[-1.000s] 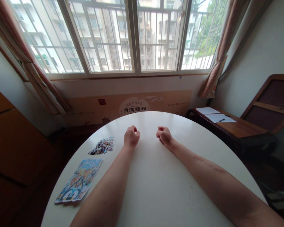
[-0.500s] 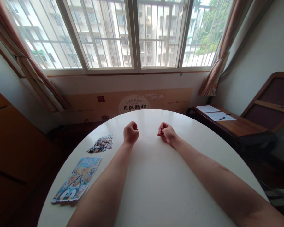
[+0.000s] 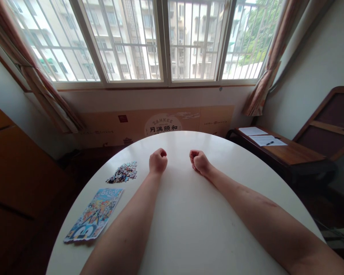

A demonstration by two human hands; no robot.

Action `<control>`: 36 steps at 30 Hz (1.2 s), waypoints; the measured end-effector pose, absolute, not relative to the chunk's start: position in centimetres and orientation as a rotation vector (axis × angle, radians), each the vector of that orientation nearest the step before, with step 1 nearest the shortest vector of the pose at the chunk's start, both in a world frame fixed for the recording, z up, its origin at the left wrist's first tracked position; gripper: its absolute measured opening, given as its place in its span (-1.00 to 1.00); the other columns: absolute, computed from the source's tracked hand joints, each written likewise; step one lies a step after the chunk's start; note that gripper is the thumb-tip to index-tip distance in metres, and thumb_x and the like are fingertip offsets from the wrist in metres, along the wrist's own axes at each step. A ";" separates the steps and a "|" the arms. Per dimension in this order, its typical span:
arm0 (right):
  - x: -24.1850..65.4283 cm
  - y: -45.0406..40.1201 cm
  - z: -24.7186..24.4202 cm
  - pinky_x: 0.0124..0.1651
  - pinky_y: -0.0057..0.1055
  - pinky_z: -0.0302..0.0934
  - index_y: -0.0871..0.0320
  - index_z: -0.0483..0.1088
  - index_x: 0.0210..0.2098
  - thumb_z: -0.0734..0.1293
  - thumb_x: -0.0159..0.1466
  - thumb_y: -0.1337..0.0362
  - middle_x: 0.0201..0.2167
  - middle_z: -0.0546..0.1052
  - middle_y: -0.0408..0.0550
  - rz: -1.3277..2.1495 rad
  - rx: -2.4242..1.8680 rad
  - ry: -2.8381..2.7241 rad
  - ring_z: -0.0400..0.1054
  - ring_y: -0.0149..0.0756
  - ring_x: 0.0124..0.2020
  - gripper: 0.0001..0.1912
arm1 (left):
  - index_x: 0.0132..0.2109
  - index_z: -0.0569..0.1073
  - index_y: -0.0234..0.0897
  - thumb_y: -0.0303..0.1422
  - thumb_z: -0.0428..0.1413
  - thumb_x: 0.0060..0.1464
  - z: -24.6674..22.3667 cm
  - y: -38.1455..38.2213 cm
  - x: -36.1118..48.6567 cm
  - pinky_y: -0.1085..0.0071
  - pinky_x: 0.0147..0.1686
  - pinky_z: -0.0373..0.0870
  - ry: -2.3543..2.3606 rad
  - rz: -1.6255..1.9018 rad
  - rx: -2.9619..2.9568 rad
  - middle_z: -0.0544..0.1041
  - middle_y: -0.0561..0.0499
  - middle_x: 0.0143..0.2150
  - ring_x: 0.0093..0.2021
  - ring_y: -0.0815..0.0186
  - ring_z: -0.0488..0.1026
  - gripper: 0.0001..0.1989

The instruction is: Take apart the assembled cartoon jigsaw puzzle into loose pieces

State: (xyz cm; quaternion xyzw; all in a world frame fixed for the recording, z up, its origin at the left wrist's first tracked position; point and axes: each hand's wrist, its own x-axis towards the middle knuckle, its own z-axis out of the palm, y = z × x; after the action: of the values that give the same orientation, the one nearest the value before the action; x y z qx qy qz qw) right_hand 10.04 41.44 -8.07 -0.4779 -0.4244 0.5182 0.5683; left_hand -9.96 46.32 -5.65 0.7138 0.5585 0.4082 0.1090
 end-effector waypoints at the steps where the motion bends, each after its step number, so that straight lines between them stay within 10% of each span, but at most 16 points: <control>1: 9.9 41.5 -8.1 -0.57 -0.67 0.07 0.30 0.36 -0.26 0.29 0.42 0.14 -0.50 0.32 -0.23 1.221 -1.124 -0.991 0.11 -0.62 -0.60 -0.70 | -0.39 0.46 -0.22 -0.59 -0.01 -0.04 -5.7 46.4 -9.9 0.38 -0.23 0.31 1.647 1.196 2.091 0.54 0.02 -0.38 -0.28 0.22 0.46 -0.79; 21: 13.1 40.4 -6.2 -0.26 -0.41 0.39 0.14 0.32 -0.01 0.28 0.15 0.47 -0.38 0.46 -0.18 1.466 -0.778 -0.636 0.27 -0.50 -0.52 -0.60 | -0.17 0.46 -0.29 -0.61 0.04 0.11 -5.5 44.7 -9.6 0.34 -0.15 0.41 1.691 1.402 2.150 0.54 -0.08 -0.16 -0.18 0.20 0.51 -0.79; 30: 13.5 40.0 -5.8 -0.25 -0.39 0.37 0.22 0.37 -0.03 0.29 0.36 0.28 -0.38 0.47 -0.15 1.537 -0.753 -0.584 0.35 -0.44 -0.45 -0.78 | 0.05 0.50 -0.27 -0.69 0.00 0.10 -3.4 42.3 -9.6 0.35 -0.05 0.48 1.569 1.424 2.234 0.64 -0.03 -0.14 -0.14 0.25 0.59 -0.56; 36: 13.6 40.2 -5.8 -0.22 -0.38 0.37 0.21 0.37 -0.02 0.27 0.39 0.27 -0.39 0.47 -0.15 1.565 -0.742 -0.578 0.36 -0.44 -0.44 -0.79 | -0.23 0.58 -0.27 -0.60 -0.03 -0.02 3.0 36.5 -17.0 0.54 -0.70 0.32 1.486 1.435 2.276 0.61 0.04 -0.04 -0.65 0.49 0.42 -0.66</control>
State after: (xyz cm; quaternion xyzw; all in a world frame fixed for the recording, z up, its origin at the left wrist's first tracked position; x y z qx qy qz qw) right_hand 13.65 40.21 -5.78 -0.3215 -0.2506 0.6782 0.6115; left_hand -17.02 36.51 3.04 0.7400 0.4832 0.4667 0.0340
